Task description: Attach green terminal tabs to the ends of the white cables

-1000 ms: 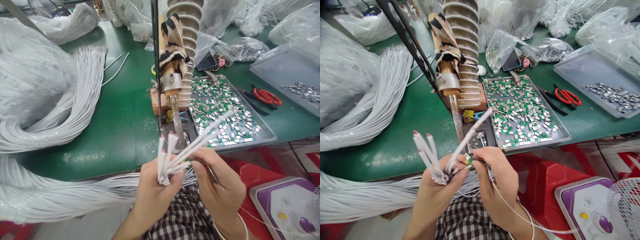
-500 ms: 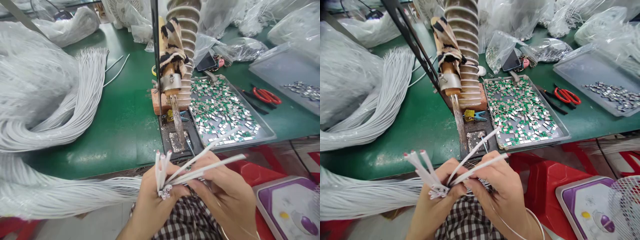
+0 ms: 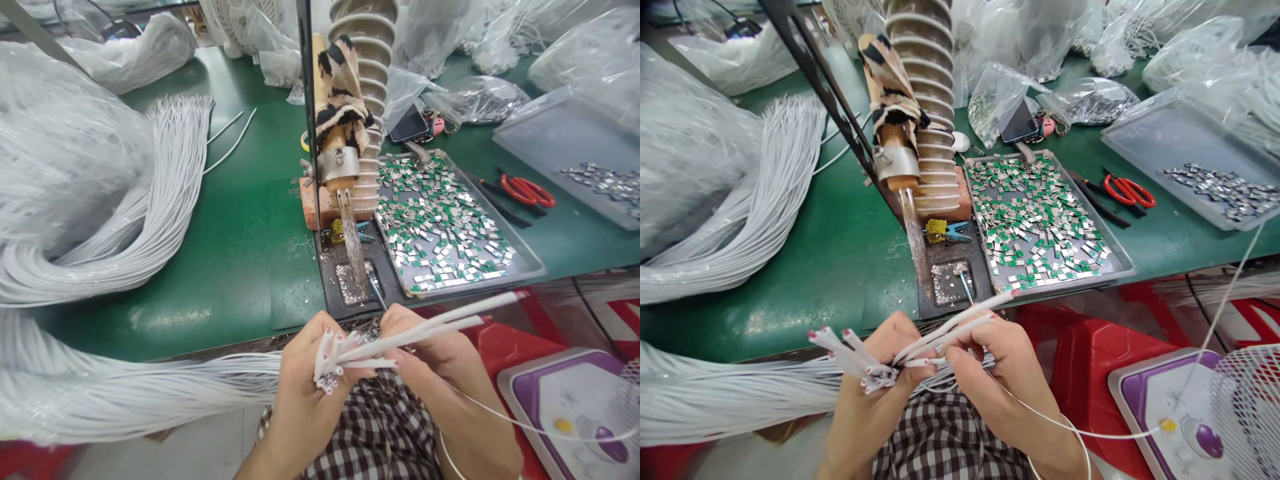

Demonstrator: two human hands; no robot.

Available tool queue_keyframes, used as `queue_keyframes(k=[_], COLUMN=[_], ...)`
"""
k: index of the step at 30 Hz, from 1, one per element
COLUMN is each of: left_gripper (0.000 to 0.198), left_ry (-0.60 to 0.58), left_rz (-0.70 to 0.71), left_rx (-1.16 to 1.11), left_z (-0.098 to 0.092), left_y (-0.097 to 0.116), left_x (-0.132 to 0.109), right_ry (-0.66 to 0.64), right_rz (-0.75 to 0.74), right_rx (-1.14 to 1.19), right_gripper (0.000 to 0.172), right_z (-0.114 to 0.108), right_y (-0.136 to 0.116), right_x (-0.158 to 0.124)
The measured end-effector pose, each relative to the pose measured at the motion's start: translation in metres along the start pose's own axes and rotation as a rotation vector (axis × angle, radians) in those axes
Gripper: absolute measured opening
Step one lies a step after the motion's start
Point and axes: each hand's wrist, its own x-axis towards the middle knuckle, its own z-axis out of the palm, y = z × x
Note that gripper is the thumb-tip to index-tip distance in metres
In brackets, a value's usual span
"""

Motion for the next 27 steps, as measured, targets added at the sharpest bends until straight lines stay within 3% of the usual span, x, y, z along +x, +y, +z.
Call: queue_keyframes(k=[2, 6, 7, 9, 13, 18, 22, 25, 27], left_gripper=[0.014, 0.016, 0.018, 0.020, 0.018, 0.019, 0.017, 0.016, 0.016], left_ry=[0.013, 0.074, 0.077, 0.075, 0.081, 0.110, 0.127, 0.136, 0.128], left_rz=[0.003, -0.035, -0.043, -0.043, -0.042, -0.028, -0.049, -0.083, -0.111], left_rx=[-0.004, -0.039, -0.046, -0.052, -0.010, -0.025, -0.044, -0.050, -0.058], left_z=[-0.002, -0.005, -0.006, -0.006, -0.004, 0.000, 0.004, 0.005, 0.005], left_y=[-0.002, -0.006, -0.007, -0.007, -0.003, 0.003, 0.004, 0.004, 0.004], left_x=[-0.001, -0.003, -0.003, -0.003, -0.001, 0.001, 0.006, 0.011, 0.014], right_ry=[0.026, 0.432, 0.399, 0.350, 0.272, 0.275, 0.237, 0.393, 0.416], right_rz=[-0.049, -0.100, -0.063, -0.058, -0.102, -0.186, -0.182, -0.069, -0.068], right_rx=[-0.172, -0.925, -1.083, -1.151, -1.113, -0.965, -0.596, -0.278, -0.152], right_gripper=[0.022, 0.013, 0.013, 0.010, 0.014, 0.011, 0.017, 0.013, 0.014], right_z=[-0.008, -0.040, -0.048, -0.061, -0.069, -0.064, -0.042, -0.017, -0.003], right_y=[0.002, 0.022, 0.029, 0.039, 0.046, 0.038, 0.021, 0.009, 0.005], right_x=[0.008, 0.038, 0.046, 0.060, 0.067, 0.054, 0.034, 0.019, 0.013])
